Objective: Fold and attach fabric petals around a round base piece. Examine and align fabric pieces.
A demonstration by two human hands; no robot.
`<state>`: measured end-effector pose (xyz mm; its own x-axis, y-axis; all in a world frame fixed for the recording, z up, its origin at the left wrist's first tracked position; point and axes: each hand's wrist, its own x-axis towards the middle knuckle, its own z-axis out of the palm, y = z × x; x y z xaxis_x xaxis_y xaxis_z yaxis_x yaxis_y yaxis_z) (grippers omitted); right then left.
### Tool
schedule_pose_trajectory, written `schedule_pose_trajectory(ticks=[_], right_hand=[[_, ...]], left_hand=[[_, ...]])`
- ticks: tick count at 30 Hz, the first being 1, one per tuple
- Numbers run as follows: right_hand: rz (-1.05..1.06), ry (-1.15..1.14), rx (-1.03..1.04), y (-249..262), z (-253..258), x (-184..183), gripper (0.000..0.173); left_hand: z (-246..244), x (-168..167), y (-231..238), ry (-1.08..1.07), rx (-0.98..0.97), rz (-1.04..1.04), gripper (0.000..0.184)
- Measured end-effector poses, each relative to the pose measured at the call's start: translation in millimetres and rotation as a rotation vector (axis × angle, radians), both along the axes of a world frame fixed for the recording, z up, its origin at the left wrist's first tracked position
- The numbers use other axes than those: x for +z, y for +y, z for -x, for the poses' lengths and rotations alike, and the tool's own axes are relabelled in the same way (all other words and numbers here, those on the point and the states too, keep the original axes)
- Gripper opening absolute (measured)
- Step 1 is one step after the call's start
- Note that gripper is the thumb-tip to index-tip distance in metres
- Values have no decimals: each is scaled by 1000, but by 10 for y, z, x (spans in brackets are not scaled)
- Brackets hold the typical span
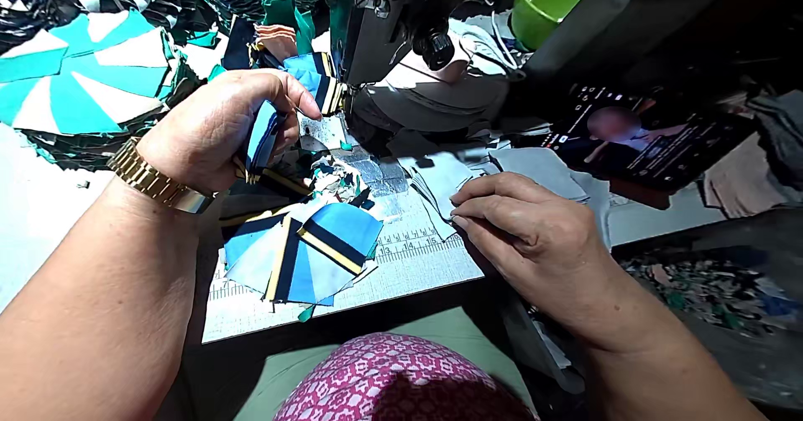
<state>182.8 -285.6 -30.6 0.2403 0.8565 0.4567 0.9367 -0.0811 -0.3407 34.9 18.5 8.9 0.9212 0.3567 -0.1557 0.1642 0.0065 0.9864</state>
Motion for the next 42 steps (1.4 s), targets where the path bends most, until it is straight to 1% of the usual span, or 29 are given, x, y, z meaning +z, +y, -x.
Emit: schedule_pose_trajectory(ticks=[4,10,13,19,23,34,42], right_hand=[[-2,109,-17,10,-41,21,14],[24,175,-14,1,-74,30,12],[29,159,-18,-6,-61,23,14],[15,23,30,-15,-30,-6,17],[21,20,61,-49,-46,-1,19],[-35,-61,32,-1,-3,-57,17],[-41,-100,45,12,18,-63,17]], left_hand=[[4,-2,-3,-6,-1,-34,26],[0,-29,14,-19,-32,-56,27],[3,-36,20,-28,-52,-67,28],[4,-40,7,-25,-54,-79,29],[0,-46,12,-17,-55,-69,29],[-9,-55,8,-2,-53,-89,32],[-5,-65,-9,-27,-81,-109,30]])
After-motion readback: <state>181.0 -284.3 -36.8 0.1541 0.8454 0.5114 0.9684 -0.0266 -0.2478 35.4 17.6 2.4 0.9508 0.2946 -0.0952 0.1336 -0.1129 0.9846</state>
